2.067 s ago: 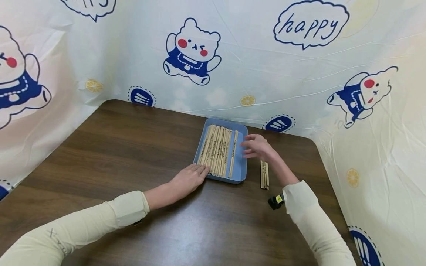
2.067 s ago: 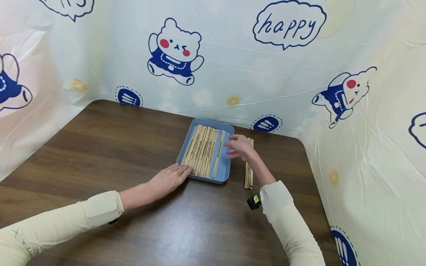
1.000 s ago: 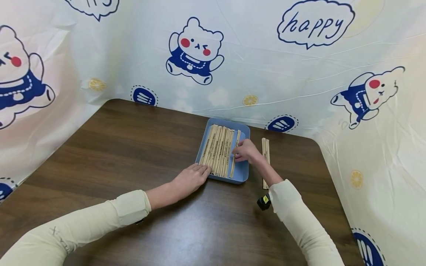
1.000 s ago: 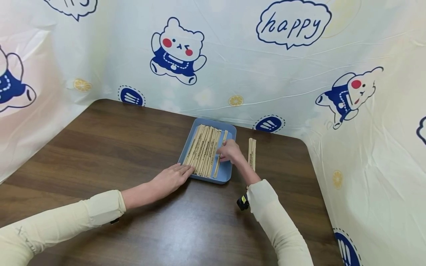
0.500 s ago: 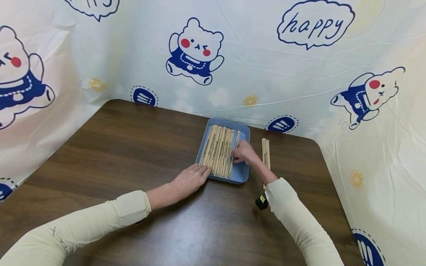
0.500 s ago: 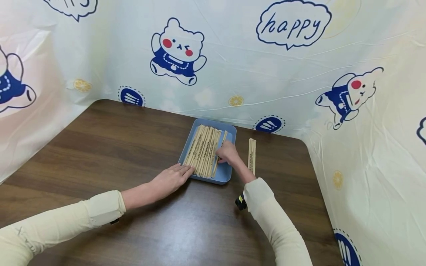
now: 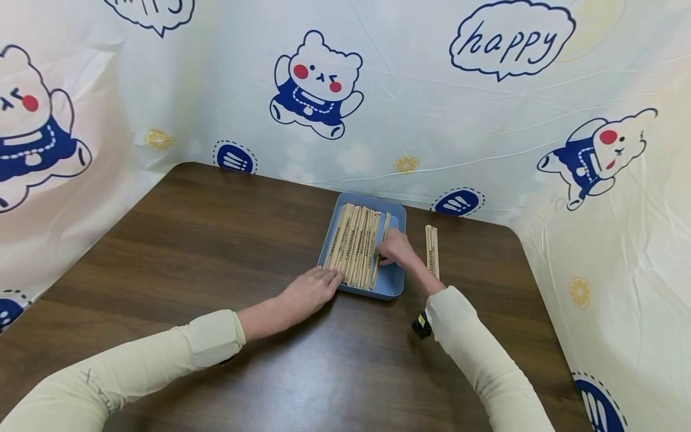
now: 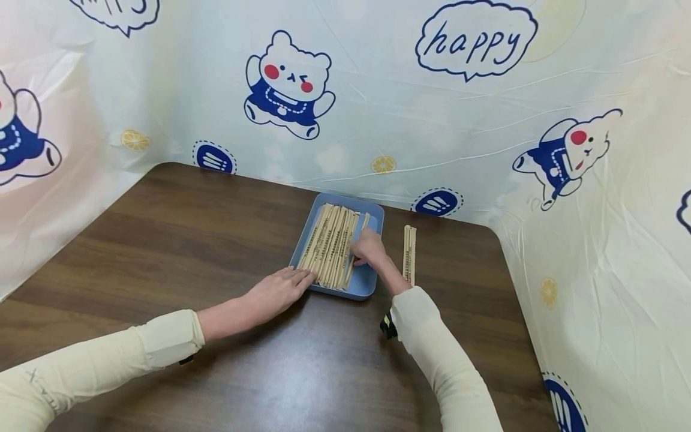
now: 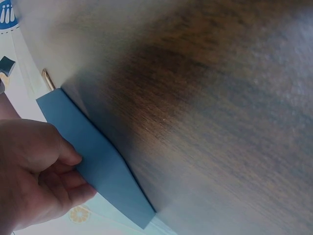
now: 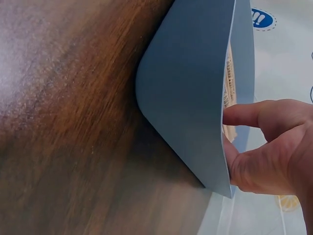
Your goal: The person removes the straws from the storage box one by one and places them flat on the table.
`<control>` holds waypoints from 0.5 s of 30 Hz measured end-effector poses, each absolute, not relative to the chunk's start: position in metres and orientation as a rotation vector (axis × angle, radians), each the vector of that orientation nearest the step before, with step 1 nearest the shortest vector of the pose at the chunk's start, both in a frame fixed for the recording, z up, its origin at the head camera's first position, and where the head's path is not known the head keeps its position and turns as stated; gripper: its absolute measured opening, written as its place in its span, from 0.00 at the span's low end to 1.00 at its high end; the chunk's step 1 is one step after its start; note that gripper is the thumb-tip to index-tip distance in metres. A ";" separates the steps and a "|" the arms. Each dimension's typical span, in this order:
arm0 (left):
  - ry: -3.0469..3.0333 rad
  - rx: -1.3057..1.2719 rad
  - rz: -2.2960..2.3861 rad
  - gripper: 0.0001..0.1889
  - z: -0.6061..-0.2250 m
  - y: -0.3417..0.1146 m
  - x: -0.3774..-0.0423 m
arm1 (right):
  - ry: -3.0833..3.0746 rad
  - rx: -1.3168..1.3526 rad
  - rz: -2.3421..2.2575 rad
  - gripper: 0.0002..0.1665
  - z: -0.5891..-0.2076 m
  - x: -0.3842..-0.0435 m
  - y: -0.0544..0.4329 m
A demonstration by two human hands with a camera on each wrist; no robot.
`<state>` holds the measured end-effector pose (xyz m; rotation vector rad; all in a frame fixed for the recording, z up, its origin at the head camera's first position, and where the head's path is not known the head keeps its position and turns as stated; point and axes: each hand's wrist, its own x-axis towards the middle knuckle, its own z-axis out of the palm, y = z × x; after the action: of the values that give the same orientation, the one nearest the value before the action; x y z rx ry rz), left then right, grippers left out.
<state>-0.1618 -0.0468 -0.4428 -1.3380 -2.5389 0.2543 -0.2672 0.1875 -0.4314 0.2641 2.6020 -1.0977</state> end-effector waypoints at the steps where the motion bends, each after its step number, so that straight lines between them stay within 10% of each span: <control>1: -2.542 -1.338 0.253 0.21 -0.443 -0.047 -0.162 | 2.613 0.262 -1.071 0.19 -0.432 -0.268 0.187; 15: -2.539 -1.331 0.247 0.20 -0.446 -0.047 -0.164 | 2.653 0.244 -1.022 0.19 -0.431 -0.266 0.185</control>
<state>-0.1638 -0.0469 -0.4456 -1.3311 -2.5389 0.2467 -0.2663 0.1854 -0.4306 0.2443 2.6525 -1.0225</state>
